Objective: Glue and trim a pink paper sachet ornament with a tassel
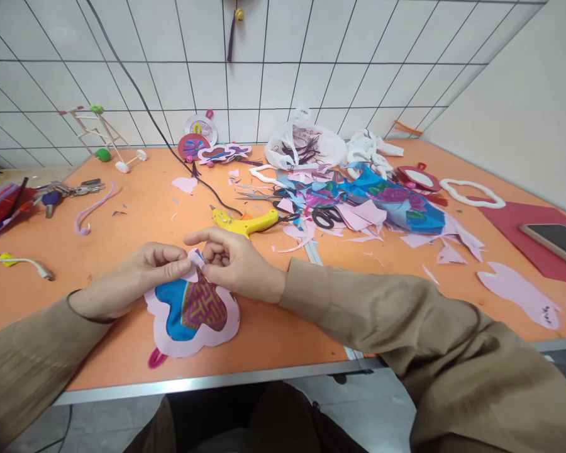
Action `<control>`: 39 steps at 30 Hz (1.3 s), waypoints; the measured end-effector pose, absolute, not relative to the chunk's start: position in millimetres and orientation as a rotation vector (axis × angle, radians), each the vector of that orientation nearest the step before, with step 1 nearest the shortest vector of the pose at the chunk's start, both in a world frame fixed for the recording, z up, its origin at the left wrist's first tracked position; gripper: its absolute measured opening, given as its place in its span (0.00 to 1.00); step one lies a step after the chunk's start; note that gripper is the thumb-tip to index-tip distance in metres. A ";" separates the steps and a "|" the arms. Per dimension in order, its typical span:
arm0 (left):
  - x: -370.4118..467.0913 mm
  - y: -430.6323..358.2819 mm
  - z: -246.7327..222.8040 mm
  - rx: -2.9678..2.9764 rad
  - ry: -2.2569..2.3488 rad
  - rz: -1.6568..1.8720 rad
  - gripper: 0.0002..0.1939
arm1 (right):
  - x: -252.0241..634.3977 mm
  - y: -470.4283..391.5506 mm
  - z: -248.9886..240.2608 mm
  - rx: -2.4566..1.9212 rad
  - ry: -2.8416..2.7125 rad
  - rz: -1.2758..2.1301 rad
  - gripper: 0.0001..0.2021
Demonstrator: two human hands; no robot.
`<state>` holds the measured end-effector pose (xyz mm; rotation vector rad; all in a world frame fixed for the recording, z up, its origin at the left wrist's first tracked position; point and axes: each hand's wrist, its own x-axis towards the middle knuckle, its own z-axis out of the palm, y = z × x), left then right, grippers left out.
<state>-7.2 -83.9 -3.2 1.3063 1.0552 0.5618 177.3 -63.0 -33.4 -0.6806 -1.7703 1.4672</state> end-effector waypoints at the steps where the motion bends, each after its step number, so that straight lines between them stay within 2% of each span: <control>1: -7.5 -83.9 -2.8 1.312 1.056 0.553 0.19 | 178.0 -63.2 -31.9 -0.677 -1.762 1.491 0.19; 6: -8.8 -82.6 -5.8 1.277 1.097 0.579 0.18 | 182.7 -63.1 -23.6 -0.664 -1.744 1.594 0.17; 13: -13.9 -79.9 -11.6 1.150 1.094 0.715 0.18 | 182.8 -56.5 -28.2 -0.718 -1.867 1.359 0.20; 22: -18.2 -80.8 -9.0 1.157 1.029 0.769 0.15 | 185.7 -56.6 -26.5 -0.619 -1.824 1.299 0.17; 30: -15.5 -82.9 -4.5 1.441 1.111 1.153 0.08 | 185.5 -55.9 -31.6 -0.697 -1.530 1.068 0.17; 34: -15.5 -84.9 -7.1 1.545 1.093 1.319 0.07 | 184.3 -56.7 -33.3 -0.675 -1.541 1.134 0.20; 39: -16.1 -87.2 -12.5 1.711 1.095 1.321 0.08 | 184.1 -60.7 -32.0 -0.635 -1.573 1.242 0.23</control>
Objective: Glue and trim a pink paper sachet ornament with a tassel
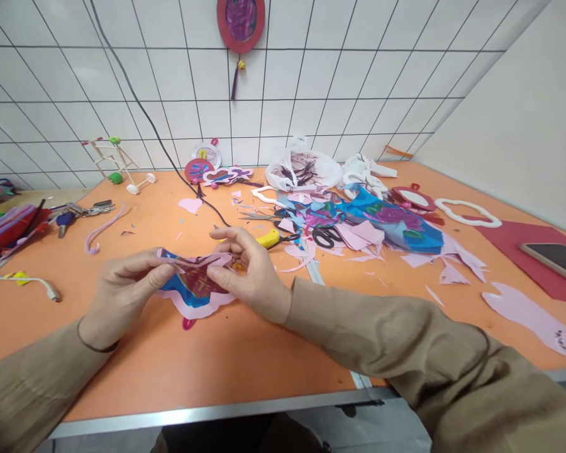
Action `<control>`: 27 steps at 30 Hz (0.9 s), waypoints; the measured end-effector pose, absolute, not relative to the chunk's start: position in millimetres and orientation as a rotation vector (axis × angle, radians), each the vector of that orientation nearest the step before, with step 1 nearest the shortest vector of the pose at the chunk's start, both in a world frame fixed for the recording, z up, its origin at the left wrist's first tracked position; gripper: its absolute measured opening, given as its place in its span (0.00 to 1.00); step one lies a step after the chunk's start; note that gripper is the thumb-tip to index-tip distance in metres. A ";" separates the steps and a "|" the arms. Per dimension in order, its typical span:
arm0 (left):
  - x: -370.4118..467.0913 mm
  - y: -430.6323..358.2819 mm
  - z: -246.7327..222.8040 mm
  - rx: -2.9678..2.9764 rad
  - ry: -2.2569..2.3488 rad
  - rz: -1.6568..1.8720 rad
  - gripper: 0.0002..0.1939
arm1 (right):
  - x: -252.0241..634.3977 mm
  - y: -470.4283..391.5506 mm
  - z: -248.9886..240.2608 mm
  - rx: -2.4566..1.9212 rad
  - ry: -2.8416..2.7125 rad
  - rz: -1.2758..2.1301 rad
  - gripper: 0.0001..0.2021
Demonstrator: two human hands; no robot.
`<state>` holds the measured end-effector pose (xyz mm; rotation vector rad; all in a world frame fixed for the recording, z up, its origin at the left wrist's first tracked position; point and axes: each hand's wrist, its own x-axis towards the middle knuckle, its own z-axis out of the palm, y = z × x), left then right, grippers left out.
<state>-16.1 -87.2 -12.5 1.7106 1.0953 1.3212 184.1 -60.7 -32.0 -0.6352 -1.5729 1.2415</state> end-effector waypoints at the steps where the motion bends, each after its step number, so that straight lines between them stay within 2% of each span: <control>1: -16.4 -87.4 -13.4 1.744 1.098 1.313 0.08 | 184.1 -61.7 -31.2 -0.618 -1.573 1.264 0.22; 8: -14.7 -89.1 -13.6 1.697 1.085 1.211 0.11 | 182.9 -67.3 -28.7 -0.561 -1.582 1.278 0.17; 17: -8.3 -89.9 -7.5 1.483 1.017 1.026 0.04 | 180.5 -68.4 -29.1 -0.604 -1.595 1.279 0.16; 27: -2.9 -89.3 -11.1 1.199 0.938 0.905 0.12 | 178.6 -69.5 -30.1 -0.686 -1.611 1.238 0.14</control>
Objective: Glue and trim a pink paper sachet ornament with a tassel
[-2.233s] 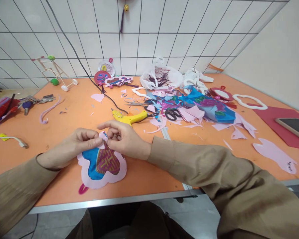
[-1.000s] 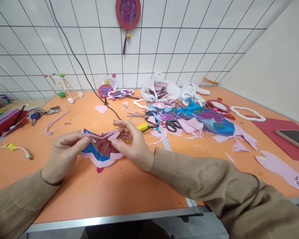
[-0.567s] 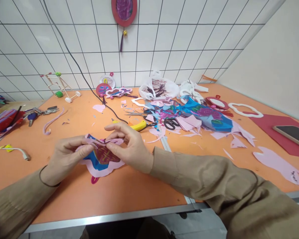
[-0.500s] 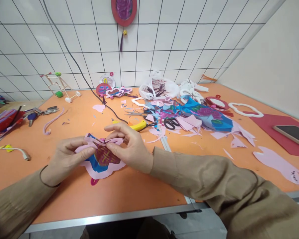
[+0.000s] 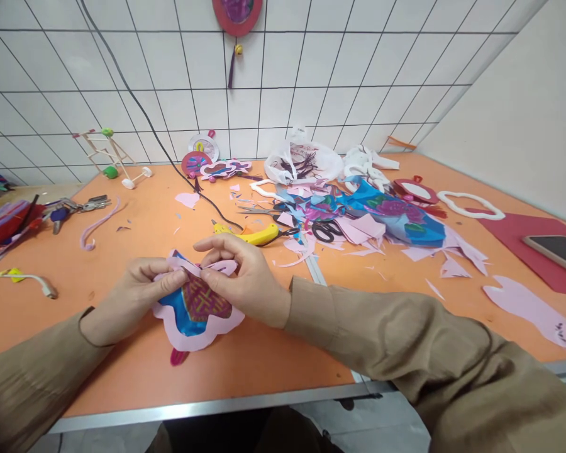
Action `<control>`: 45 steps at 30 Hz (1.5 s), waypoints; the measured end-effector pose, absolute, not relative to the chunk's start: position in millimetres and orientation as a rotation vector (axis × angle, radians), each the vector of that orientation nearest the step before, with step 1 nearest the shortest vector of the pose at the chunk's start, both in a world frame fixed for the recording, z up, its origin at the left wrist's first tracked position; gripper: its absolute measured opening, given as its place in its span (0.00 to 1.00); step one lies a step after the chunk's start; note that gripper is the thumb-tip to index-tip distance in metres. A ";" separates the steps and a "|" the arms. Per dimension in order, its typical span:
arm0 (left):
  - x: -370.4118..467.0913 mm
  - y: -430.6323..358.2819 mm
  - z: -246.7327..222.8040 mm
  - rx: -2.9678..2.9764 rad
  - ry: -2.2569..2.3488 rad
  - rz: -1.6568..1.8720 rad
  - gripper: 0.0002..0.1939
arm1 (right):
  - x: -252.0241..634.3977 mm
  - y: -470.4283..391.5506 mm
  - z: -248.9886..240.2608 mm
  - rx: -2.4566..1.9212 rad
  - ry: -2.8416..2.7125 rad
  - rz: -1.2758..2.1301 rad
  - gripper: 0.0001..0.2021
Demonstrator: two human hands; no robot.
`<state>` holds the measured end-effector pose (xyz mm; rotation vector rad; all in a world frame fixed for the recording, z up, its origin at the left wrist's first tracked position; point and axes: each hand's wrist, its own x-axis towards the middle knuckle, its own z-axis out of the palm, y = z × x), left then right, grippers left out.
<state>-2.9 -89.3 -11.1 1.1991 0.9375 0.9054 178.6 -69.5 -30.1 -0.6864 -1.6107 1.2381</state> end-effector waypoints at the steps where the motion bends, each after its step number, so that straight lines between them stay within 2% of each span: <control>1: -3.1 -89.1 -11.5 1.184 0.941 0.899 0.12 | 178.3 -69.4 -30.4 -0.694 -1.605 1.247 0.14; 8: -4.9 -88.2 -10.9 1.133 0.940 0.994 0.09 | 177.0 -68.6 -33.1 -0.691 -1.640 1.188 0.14; 19: -7.0 -89.6 -9.8 1.166 0.855 0.871 0.05 | 182.5 -60.7 -26.5 -0.666 -1.672 1.146 0.12; 23: -8.7 -88.2 -7.7 1.140 0.865 0.866 0.06 | 208.5 -20.9 2.1 -0.737 -1.785 0.859 0.11; 27: -9.5 -89.9 -3.4 1.136 0.885 0.866 0.08 | 240.2 12.3 22.2 -0.920 -2.487 0.594 0.13; 29: -9.6 -90.4 -2.1 1.149 0.904 0.887 0.09 | 246.7 16.2 20.6 -0.940 -2.777 0.459 0.18; 32: -9.9 -89.2 -1.8 1.142 0.913 0.943 0.10 | 242.0 12.3 7.7 -0.964 -2.927 0.202 0.26; 36: -10.9 -86.7 -0.2 1.132 0.927 1.048 0.12 | 229.3 9.6 -7.8 -1.068 -2.908 -0.054 0.24; 41: -13.6 -86.7 3.7 1.192 0.992 1.136 0.15 | 231.3 23.5 -10.7 -0.886 -2.635 0.179 0.20; 45: -19.8 -84.4 2.5 1.280 1.040 1.161 0.15 | 235.1 26.8 -4.4 -0.650 -2.121 0.649 0.16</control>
